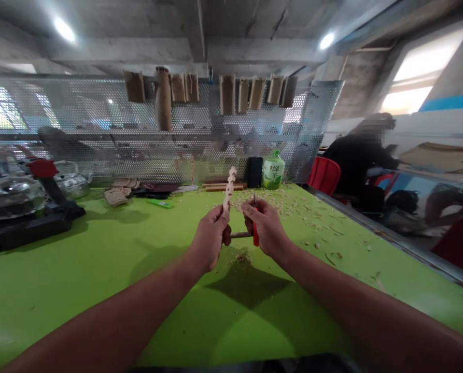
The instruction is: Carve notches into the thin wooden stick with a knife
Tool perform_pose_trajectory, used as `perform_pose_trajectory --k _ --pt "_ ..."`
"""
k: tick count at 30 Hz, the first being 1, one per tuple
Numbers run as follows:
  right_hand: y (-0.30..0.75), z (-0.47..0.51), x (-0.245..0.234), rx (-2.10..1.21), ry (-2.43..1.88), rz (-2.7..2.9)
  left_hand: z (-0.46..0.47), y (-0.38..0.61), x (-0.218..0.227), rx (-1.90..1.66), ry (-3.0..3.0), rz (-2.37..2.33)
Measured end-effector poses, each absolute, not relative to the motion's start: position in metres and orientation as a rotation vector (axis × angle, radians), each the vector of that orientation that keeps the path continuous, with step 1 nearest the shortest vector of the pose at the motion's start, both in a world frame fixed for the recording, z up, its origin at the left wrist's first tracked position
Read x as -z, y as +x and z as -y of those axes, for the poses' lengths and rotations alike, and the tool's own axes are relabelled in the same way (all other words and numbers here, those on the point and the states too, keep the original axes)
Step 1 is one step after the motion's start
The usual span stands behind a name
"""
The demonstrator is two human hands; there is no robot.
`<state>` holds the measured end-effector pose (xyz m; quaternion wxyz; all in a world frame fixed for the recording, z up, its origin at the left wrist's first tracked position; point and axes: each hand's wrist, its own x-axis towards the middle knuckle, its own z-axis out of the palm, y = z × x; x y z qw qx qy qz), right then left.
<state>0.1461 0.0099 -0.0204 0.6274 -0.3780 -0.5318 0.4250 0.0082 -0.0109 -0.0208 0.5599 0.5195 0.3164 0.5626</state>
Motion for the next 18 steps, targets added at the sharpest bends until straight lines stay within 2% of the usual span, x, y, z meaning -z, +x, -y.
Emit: perform_pose_trajectory --k 18 --pt "0.1499 -0.0055 0.0138 -0.988 -0.936 1.428 0.0064 0.0062 0.0261 -1.321 1.588 -0.968"
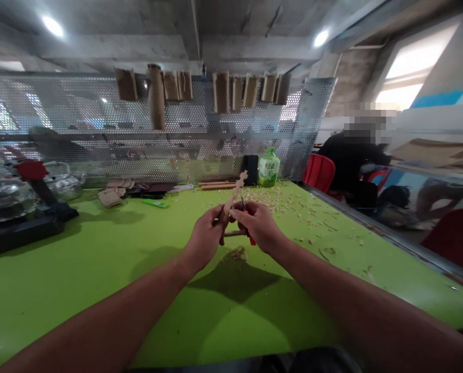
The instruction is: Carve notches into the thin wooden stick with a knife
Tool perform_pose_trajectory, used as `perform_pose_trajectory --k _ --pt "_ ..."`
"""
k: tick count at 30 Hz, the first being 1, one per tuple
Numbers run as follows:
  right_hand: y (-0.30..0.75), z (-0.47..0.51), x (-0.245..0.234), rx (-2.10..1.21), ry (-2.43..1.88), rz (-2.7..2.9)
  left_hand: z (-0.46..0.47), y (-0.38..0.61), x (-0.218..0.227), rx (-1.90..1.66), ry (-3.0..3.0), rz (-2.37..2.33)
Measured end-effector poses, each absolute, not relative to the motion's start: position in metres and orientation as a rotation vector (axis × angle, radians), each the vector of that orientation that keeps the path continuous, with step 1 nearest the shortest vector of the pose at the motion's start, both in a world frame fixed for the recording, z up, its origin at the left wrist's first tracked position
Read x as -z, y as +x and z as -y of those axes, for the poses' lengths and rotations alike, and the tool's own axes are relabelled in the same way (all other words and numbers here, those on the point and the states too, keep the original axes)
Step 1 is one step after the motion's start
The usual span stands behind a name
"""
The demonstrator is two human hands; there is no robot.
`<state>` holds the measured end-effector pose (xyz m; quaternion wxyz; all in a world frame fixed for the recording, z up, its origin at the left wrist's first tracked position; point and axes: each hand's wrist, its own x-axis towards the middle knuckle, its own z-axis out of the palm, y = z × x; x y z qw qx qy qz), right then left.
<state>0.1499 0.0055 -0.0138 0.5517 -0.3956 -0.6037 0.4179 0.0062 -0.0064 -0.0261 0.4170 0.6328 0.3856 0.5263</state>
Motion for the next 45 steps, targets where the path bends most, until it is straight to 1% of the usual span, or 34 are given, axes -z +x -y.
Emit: perform_pose_trajectory --k 6,15,25,28,33,35,39,45 --pt "0.153 -0.003 0.010 -1.030 -0.912 1.472 0.004 0.004 0.029 -1.315 1.594 -0.964" --pt "0.152 -0.001 0.007 -0.953 -0.980 1.489 0.008 0.006 0.023 -1.305 1.587 -0.968" --pt "0.156 -0.005 0.011 -0.884 -0.991 1.553 0.005 -0.001 0.024 -1.241 1.417 -0.815" --pt "0.162 -0.010 0.010 -0.771 -1.054 1.582 0.005 -0.003 0.024 -1.223 1.365 -0.788" --pt "0.185 -0.028 0.007 -0.429 -1.385 1.488 0.004 -0.004 0.025 -1.256 1.288 -0.657" --pt "0.193 -0.034 0.006 -0.372 -1.450 1.428 0.006 -0.004 0.024 -1.256 1.270 -0.627" --pt "0.197 -0.036 0.005 -0.434 -1.327 1.332 0.012 -0.004 0.018 -1.242 1.254 -0.612" --pt "0.188 -0.028 0.008 -0.507 -1.103 1.452 0.016 -0.003 0.016 -1.266 1.246 -0.617"
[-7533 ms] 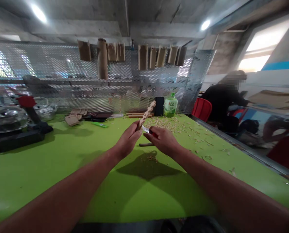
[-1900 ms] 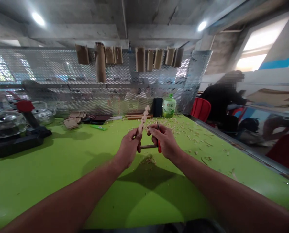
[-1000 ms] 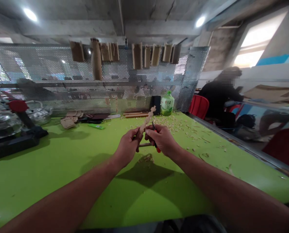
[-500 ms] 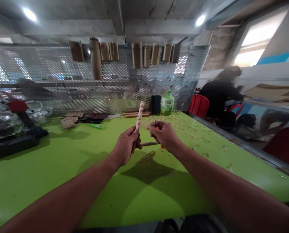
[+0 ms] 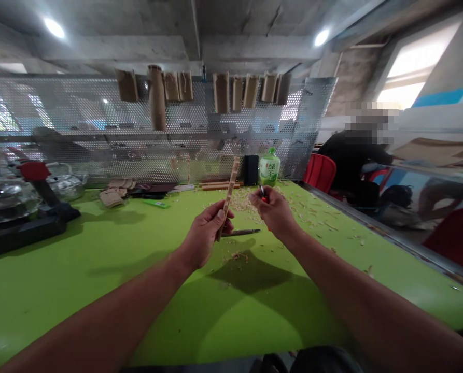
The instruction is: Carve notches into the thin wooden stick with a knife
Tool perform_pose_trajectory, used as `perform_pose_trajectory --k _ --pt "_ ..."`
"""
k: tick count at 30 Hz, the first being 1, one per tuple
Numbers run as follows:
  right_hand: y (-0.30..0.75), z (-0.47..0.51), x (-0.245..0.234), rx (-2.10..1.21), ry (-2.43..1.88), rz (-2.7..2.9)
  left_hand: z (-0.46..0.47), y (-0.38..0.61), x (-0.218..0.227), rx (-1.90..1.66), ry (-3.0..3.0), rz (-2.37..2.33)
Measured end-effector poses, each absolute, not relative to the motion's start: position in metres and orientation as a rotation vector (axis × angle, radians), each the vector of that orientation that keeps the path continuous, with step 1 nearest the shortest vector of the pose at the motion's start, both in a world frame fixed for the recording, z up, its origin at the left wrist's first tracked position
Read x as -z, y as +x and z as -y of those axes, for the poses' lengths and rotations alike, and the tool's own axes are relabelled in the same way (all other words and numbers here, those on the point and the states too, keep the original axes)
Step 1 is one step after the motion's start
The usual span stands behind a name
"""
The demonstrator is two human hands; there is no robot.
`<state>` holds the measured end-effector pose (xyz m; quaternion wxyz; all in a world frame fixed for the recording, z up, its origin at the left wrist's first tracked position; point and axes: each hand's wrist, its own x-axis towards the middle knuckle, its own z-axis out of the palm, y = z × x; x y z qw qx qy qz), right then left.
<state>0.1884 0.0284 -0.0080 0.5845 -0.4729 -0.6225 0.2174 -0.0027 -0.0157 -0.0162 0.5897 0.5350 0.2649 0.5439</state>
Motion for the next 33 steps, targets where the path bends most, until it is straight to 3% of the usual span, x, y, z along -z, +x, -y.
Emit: perform_pose_trajectory --k 8,17,33 --pt "0.180 -0.017 0.009 -0.641 -0.869 1.529 0.011 -0.001 0.020 -1.343 1.250 -0.654" --pt "0.174 -0.011 0.012 -0.646 -0.905 1.685 0.012 0.000 0.019 -1.279 1.257 -0.631" --pt "0.175 -0.014 0.020 -0.235 -1.069 1.930 0.016 0.000 0.015 -1.288 1.288 -0.693"
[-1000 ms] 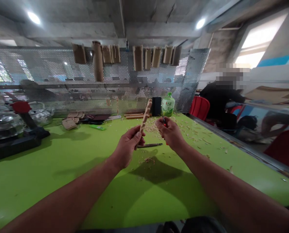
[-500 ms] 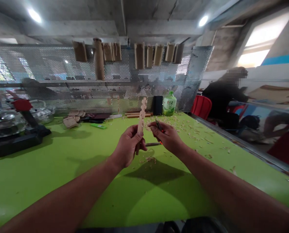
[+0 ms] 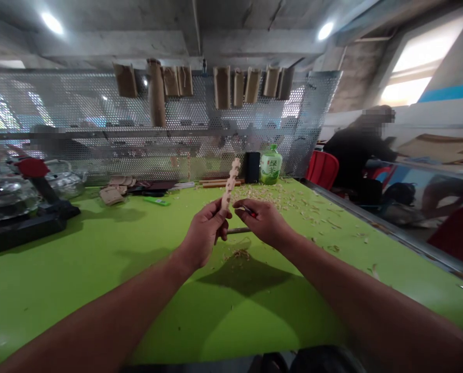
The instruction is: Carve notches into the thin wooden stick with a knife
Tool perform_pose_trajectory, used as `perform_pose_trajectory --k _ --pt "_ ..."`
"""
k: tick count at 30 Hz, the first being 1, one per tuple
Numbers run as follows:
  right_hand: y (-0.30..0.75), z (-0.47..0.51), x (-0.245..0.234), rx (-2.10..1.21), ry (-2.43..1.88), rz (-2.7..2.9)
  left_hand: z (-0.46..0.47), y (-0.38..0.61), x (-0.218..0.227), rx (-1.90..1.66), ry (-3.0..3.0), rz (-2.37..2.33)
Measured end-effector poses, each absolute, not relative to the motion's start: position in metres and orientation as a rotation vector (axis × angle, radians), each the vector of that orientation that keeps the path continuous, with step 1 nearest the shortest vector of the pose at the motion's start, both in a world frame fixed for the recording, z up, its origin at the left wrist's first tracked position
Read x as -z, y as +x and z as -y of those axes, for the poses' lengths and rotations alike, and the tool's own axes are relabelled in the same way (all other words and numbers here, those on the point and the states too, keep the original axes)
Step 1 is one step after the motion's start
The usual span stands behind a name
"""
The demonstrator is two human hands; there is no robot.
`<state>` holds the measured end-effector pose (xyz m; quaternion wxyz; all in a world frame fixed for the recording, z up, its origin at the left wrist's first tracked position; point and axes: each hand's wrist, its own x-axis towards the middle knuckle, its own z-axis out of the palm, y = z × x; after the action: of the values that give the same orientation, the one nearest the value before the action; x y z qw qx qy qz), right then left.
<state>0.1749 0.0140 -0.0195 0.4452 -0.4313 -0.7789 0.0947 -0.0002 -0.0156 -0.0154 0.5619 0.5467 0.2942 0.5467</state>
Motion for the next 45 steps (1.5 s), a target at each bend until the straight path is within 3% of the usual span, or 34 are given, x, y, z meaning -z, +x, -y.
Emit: perform_pose_trajectory --k 30,45 --pt "0.167 0.002 0.006 -0.113 -1.288 2.151 0.012 -0.002 0.022 -1.219 1.491 -0.728" --pt "0.171 -0.001 0.005 -0.074 -1.277 2.119 0.015 -0.001 0.017 -1.198 1.302 -0.743"
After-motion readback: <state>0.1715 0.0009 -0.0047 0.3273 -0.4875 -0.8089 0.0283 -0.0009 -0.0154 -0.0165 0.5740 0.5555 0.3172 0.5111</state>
